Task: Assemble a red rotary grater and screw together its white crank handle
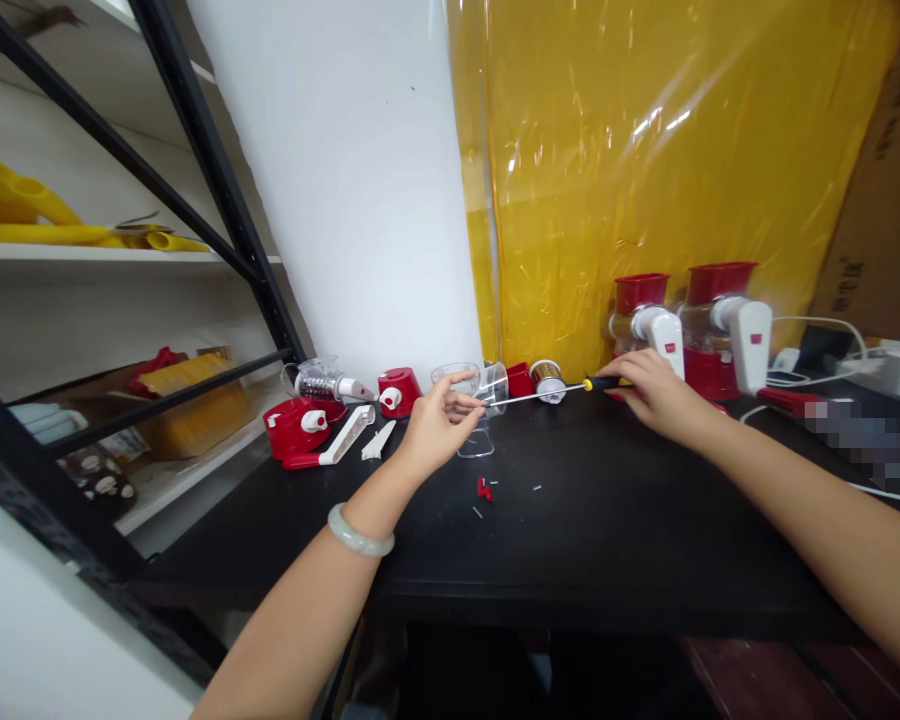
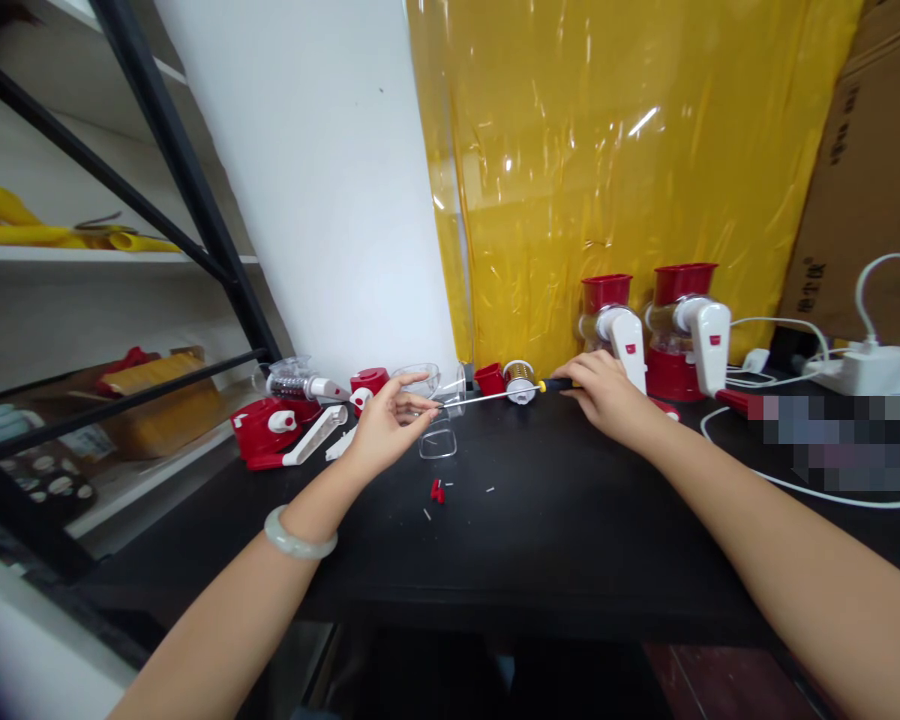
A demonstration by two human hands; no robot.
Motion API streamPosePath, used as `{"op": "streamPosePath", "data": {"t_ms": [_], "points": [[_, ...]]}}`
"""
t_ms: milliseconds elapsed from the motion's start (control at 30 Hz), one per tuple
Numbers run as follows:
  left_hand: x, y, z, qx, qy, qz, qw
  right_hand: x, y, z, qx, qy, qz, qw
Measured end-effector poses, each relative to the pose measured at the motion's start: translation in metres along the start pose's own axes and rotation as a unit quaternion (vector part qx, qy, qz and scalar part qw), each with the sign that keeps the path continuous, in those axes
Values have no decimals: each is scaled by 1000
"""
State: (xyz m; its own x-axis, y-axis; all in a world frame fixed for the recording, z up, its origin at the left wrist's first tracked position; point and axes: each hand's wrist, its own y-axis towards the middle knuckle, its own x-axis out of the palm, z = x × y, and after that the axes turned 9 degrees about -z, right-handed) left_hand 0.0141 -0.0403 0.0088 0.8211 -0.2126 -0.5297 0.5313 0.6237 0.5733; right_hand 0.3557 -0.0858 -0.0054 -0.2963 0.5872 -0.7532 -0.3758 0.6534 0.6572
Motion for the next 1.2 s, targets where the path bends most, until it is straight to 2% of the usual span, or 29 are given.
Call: {"op": "streamPosePath", "data": {"t_ms": [433, 500, 567, 633, 700, 733, 833, 933, 1033, 1200], "points": [[-2, -2, 8, 26, 50, 3, 998, 2, 0, 2, 2, 13, 0, 1000], [-8, -2, 10, 51, 67, 43, 995, 2, 0, 1, 0, 18, 4, 1000], [-18, 1, 6, 81, 72, 118, 987, 1, 0, 2, -1, 29, 9, 1000], [-28, 7, -7, 91, 56, 199, 974, 2, -1, 4, 5, 38, 19, 999], [-36, 13, -27, 63, 24, 230, 971, 3, -3, 7, 20, 40, 39, 998], [-38, 15, -38, 30, 7, 213, 977, 3, -3, 9, 27, 38, 51, 998], [-33, 13, -63, -72, -51, 89, 992, 3, 1, 14, 36, 33, 68, 996], [-23, 6, -70, -82, -75, 4, 994, -4, 16, 17, 19, 18, 43, 999], [-17, 2, -65, -87, -67, -19, 994, -23, 44, 17, -9, -1, 21, 1000], [-20, 3, -60, -76, -76, 15, 994, -80, 94, 7, -1, 32, -8, 999]]}}
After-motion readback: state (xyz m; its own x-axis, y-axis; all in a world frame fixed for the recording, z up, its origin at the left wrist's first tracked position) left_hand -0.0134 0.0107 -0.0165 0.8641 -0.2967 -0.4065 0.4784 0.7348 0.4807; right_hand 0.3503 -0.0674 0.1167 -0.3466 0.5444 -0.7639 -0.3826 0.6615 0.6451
